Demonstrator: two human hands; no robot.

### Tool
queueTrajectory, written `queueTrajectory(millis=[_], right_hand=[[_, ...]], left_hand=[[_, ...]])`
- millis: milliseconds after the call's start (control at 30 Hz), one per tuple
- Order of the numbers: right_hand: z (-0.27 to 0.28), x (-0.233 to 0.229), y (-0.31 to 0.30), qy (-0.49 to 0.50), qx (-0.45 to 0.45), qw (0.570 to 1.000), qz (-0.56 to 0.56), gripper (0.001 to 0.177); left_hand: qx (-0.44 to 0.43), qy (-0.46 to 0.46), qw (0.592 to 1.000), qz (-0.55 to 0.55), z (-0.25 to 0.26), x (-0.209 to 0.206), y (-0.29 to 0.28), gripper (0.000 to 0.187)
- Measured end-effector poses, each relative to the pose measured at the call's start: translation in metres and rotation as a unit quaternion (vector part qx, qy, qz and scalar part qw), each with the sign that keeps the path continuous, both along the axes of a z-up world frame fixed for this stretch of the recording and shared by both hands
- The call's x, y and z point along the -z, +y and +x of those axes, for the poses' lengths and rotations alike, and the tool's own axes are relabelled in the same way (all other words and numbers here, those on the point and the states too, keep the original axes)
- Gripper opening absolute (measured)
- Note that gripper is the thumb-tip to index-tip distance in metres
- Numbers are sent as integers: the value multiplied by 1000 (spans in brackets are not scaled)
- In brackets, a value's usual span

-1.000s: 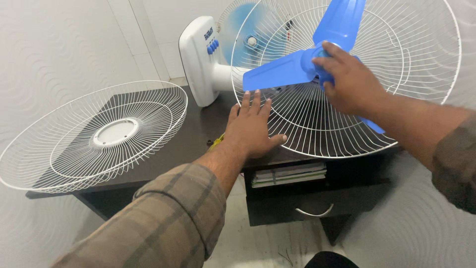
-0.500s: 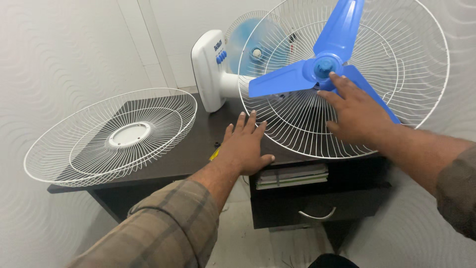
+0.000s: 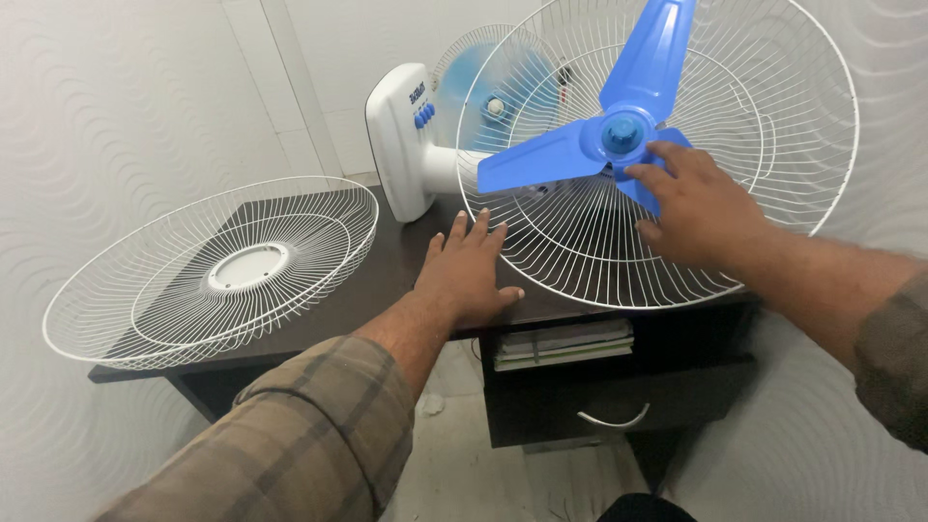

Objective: The person assembles a table fan by attaching the front wire cage to the fan body and securing the blue fan blades with a central nut. The person uses a screwdriver to tighten the nut and then attaches the rear wire cage to complete the assembly.

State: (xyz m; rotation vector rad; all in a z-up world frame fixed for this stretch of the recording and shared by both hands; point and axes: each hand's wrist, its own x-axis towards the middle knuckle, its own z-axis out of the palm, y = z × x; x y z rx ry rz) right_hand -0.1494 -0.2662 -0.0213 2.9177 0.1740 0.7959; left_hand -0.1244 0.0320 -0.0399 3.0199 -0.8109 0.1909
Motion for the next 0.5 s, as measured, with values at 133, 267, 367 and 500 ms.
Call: queueTrajectory(millis=[133, 267, 367, 500], right_hand=[[0, -12, 6, 6, 5, 1000, -28, 81], [9, -28, 10, 11, 79, 988, -135, 88], [11, -40, 14, 42, 80, 987, -133, 92], [11, -47, 17, 103, 103, 982, -118, 90]], left_hand=[[-13, 7, 1000, 13, 9, -8, -1, 99], [-21, 14, 1000, 7, 22, -11, -2, 103], [-32, 26, 999, 12, 28, -16, -4, 104], [-23, 17, 1000, 2, 30, -9, -2, 103]])
